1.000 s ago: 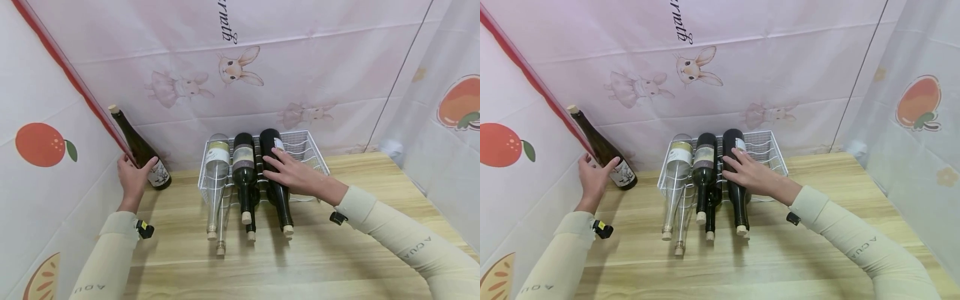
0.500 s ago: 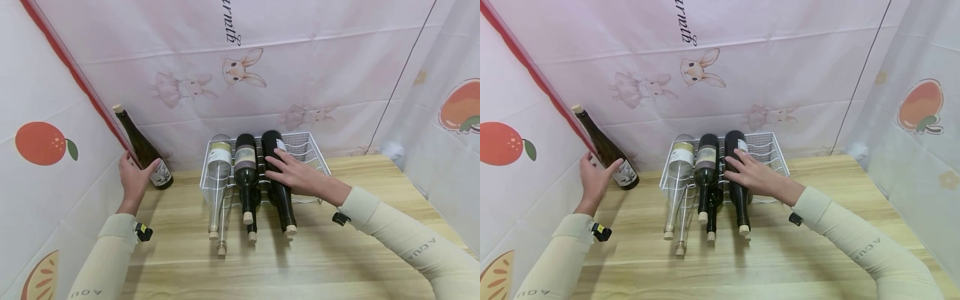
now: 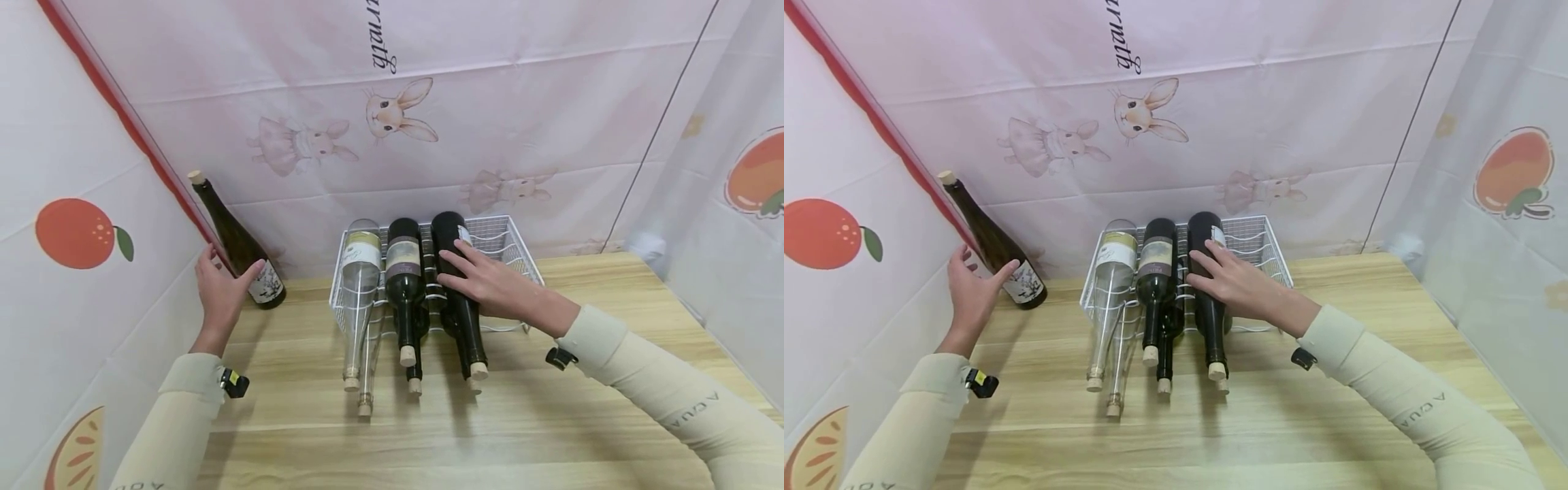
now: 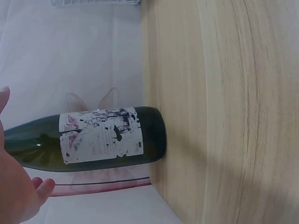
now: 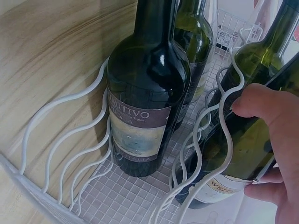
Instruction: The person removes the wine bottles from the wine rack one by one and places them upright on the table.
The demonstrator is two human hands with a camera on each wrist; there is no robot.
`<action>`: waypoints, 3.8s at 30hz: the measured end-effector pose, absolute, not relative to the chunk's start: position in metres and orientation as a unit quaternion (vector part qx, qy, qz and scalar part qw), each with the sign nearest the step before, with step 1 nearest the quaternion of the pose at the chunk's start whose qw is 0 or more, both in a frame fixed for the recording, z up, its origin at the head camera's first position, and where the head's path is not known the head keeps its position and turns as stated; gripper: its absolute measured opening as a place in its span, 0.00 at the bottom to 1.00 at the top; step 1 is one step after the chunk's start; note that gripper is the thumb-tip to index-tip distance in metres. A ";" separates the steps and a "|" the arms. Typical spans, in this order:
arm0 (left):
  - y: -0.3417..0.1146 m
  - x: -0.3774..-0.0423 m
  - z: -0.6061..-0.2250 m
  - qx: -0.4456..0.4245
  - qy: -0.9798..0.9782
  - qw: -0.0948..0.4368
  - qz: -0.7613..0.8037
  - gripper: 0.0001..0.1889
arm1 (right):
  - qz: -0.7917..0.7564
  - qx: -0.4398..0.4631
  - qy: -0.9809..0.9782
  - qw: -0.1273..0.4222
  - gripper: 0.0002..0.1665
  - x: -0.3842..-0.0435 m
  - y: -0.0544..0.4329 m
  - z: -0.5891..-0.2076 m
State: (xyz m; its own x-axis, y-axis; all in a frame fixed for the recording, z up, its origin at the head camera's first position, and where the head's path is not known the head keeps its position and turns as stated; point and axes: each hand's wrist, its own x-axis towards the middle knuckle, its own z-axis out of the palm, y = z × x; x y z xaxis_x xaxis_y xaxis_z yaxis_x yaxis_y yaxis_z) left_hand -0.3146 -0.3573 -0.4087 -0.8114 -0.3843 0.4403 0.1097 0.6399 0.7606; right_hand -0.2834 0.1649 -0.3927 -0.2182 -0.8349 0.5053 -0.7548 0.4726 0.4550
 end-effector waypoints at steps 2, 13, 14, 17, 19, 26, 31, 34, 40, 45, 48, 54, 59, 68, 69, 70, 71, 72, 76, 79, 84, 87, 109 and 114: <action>-0.356 -0.314 -0.408 0.074 -0.856 0.304 -0.413 0.56 | -0.048 0.510 -0.780 0.360 0.40 -0.282 0.165 -0.392; -0.343 -0.309 -0.400 0.030 -0.858 0.341 -0.384 0.49 | -0.023 0.501 -0.790 0.353 0.46 -0.278 0.167 -0.387; -0.341 -0.309 -0.399 0.024 -0.857 0.343 -0.383 0.49 | -0.020 0.500 -0.790 0.354 0.46 -0.278 0.167 -0.386; -0.336 -0.308 -0.395 0.006 -0.858 0.352 -0.373 0.50 | -0.007 0.499 -0.791 0.355 0.45 -0.278 0.168 -0.383; -0.333 -0.308 -0.392 -0.005 -0.859 0.357 -0.368 0.50 | 0.003 0.499 -0.788 0.360 0.44 -0.277 0.168 -0.382; -0.321 -0.307 -0.385 -0.025 -0.868 0.358 -0.344 0.51 | 0.032 0.507 -0.778 0.369 0.48 -0.277 0.171 -0.378; -0.316 -0.307 -0.382 -0.041 -0.870 0.362 -0.333 0.52 | 0.059 0.512 -0.774 0.368 0.44 -0.278 0.174 -0.377; -0.311 -0.308 -0.379 -0.057 -0.871 0.366 -0.323 0.52 | 0.076 0.518 -0.766 0.371 0.41 -0.278 0.175 -0.375; -0.300 -0.306 -0.372 -0.093 -0.869 0.384 -0.298 0.51 | 0.093 0.524 -0.752 0.389 0.36 -0.278 0.176 -0.371; -0.290 -0.303 -0.367 -0.135 -0.867 0.394 -0.274 0.52 | 0.109 0.521 -0.746 0.399 0.23 -0.278 0.174 -0.366; -0.283 -0.302 -0.363 -0.156 -0.864 0.396 -0.268 0.53 | 0.117 0.519 -0.745 0.403 0.23 -0.277 0.173 -0.363; -0.266 -0.297 -0.356 -0.183 -0.862 0.392 -0.265 0.55 | 0.125 0.522 -0.739 0.408 0.25 -0.276 0.171 -0.359; -0.255 -0.295 -0.353 -0.207 -0.859 0.386 -0.264 0.54 | 0.135 0.522 -0.735 0.411 0.25 -0.274 0.169 -0.356; -0.241 -0.289 -0.350 -0.266 -0.844 0.393 -0.250 0.54 | 0.169 0.516 -0.738 0.401 0.25 -0.269 0.170 -0.350; -0.240 -0.288 -0.349 -0.271 -0.844 0.392 -0.248 0.54 | 0.175 0.513 -0.738 0.401 0.26 -0.269 0.170 -0.349; -0.238 -0.288 -0.348 -0.276 -0.843 0.391 -0.246 0.54 | 0.184 0.511 -0.738 0.400 0.27 -0.268 0.170 -0.348; -0.237 -0.287 -0.347 -0.280 -0.843 0.390 -0.243 0.54 | 0.193 0.507 -0.739 0.399 0.28 -0.268 0.169 -0.347; -0.236 -0.286 -0.346 -0.285 -0.842 0.390 -0.240 0.54 | 0.201 0.504 -0.739 0.398 0.29 -0.267 0.169 -0.346; -0.230 -0.283 -0.341 -0.301 -0.841 0.388 -0.227 0.54 | 0.225 0.496 -0.735 0.404 0.31 -0.265 0.168 -0.344; -0.227 -0.281 -0.337 -0.311 -0.841 0.386 -0.218 0.54 | 0.230 0.488 -0.735 0.411 0.31 -0.264 0.168 -0.342; -0.221 -0.279 -0.333 -0.331 -0.840 0.379 -0.204 0.54 | 0.244 0.472 -0.742 0.409 0.31 -0.261 0.167 -0.340; -0.218 -0.278 -0.332 -0.342 -0.838 0.381 -0.190 0.54 | 0.246 0.472 -0.741 0.409 0.31 -0.260 0.166 -0.338; -0.192 -0.276 -0.316 -0.411 -0.811 0.388 -0.153 0.54 | 0.291 0.474 -0.696 0.454 0.33 -0.259 0.156 -0.326; -0.186 -0.274 -0.313 -0.420 -0.810 0.382 -0.151 0.55 | 0.325 0.473 -0.684 0.450 0.33 -0.253 0.151 -0.324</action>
State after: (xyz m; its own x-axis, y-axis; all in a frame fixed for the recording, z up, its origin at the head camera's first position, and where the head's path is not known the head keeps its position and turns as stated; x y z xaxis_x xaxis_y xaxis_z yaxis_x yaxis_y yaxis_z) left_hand -0.2739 -0.1855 -0.3128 -0.3563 0.5637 0.7451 0.7947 0.6023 -0.0756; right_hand -0.2529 0.1514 -0.3243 -0.1474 -0.3545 0.9234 -0.9397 0.3414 -0.0189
